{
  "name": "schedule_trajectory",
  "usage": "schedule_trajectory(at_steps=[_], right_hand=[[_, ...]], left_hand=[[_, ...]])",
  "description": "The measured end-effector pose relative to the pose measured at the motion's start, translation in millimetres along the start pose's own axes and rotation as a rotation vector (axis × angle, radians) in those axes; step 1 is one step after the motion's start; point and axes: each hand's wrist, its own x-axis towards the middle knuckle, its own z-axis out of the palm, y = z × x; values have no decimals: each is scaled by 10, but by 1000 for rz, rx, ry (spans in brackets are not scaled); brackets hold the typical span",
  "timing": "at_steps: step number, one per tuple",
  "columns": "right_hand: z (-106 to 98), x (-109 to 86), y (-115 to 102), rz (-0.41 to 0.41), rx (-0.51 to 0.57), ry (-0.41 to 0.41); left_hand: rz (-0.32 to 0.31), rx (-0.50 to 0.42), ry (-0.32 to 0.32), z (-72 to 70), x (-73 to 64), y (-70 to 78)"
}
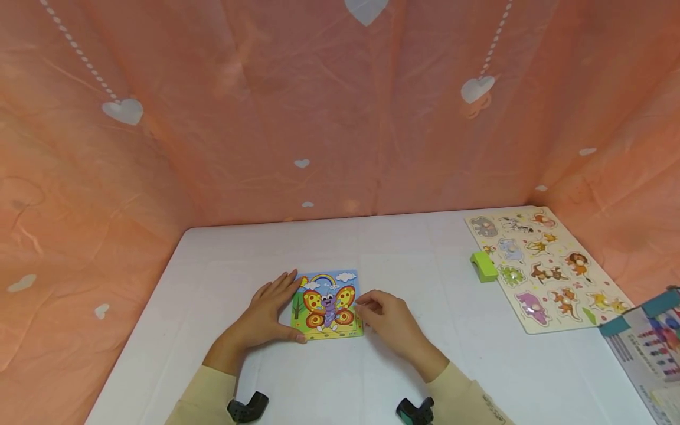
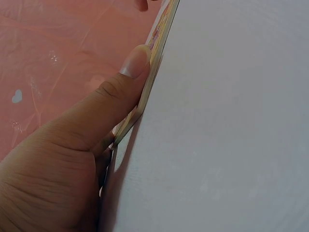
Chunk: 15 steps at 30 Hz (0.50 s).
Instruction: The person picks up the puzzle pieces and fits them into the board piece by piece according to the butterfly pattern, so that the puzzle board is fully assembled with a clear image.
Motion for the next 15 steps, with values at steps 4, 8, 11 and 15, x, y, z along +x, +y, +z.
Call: schedule_trajectory(at_steps=[4,8,11,15], right_hand=[[-46,-81,58,-145,-113,-14],[-40,-171,141,-252,-294,-88],[-17,-228,172,-282,-421,-137],[7,-258,171,-287,-462,-136]], left_hand=[[-9,6,-15,-3,19,10],[6,-2,7,15,25,-11],[23,-17,27,22,16,-24],[16,-19,17,12,5,-16]])
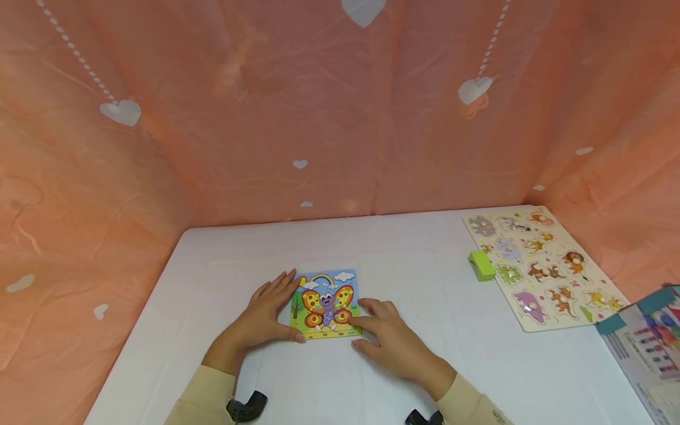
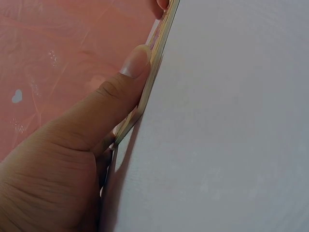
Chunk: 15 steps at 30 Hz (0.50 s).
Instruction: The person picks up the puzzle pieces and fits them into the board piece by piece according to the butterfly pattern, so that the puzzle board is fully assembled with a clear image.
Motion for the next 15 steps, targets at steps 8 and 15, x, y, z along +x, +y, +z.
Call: schedule_trajectory(at_steps=[8,15], right_hand=[[-28,27,57,32,46,6],[-219,76,170,83,16,55]], left_hand=[[-20,-7,-13,19,7,-16],[-26,-36,-14,52,-14,-52]])
